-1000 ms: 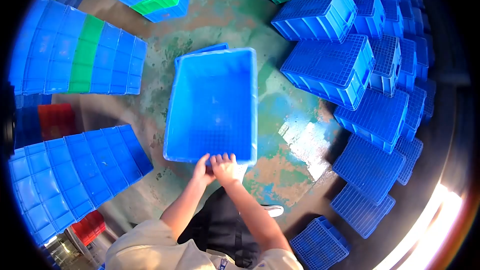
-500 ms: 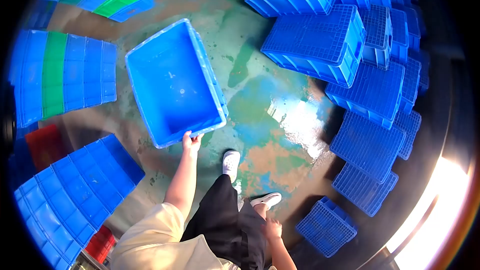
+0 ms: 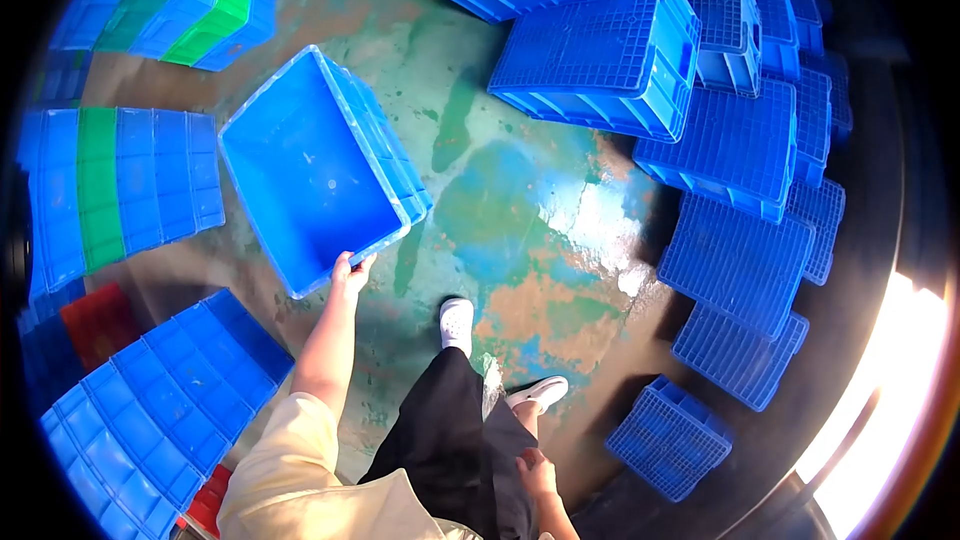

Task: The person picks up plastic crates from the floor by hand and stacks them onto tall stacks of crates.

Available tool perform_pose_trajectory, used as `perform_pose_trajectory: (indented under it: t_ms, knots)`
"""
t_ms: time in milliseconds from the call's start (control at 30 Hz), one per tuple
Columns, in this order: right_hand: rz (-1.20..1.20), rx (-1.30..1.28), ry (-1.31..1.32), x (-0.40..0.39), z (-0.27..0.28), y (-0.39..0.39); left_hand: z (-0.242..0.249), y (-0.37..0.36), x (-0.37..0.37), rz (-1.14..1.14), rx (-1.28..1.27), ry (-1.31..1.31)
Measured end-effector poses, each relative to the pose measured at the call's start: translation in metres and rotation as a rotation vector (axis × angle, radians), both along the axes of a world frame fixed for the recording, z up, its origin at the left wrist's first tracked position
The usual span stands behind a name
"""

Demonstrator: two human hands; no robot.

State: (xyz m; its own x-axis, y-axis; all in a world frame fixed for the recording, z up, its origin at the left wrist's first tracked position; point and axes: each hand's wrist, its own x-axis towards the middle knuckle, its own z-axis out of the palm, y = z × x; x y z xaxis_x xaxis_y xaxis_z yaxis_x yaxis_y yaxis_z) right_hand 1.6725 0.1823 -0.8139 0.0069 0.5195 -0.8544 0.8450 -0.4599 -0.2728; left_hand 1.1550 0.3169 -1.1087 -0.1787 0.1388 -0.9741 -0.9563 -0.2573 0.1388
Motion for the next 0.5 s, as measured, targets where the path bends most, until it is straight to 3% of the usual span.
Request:
perform_pose_trajectory:
  t_ms: [167,200,267,333,400,500]
  knots:
    - [-0.185,-0.053,0.021,0.015,-0.005,0.001,0.028,0.014,0.001,-0.058,0.026,-0.101]
    - [-0.203,-0.051,0.008,0.02,-0.004,0.002,-0.023,-0.011,-0.016,-0.004,0.13,-0.154]
    - [-0.215,-0.046,0.0,0.032,0.005,-0.004,0.026,-0.003,0.016,-0.173,0.112,0.13]
    - [-0.25,-0.086,-0.087,0.055,0.008,-0.021,0.092,0.013,0.04,-0.277,-0.024,-0.049]
    - [-0.275,-0.101,-0.14,0.073,0.023,-0.031,0.123,0.017,0.079,-0.456,-0.166,0.056]
    - [-0.389,-0.141,-0.229,0.107,0.043,-0.061,0.127,-0.012,0.138,-1.247,-0.234,0.2]
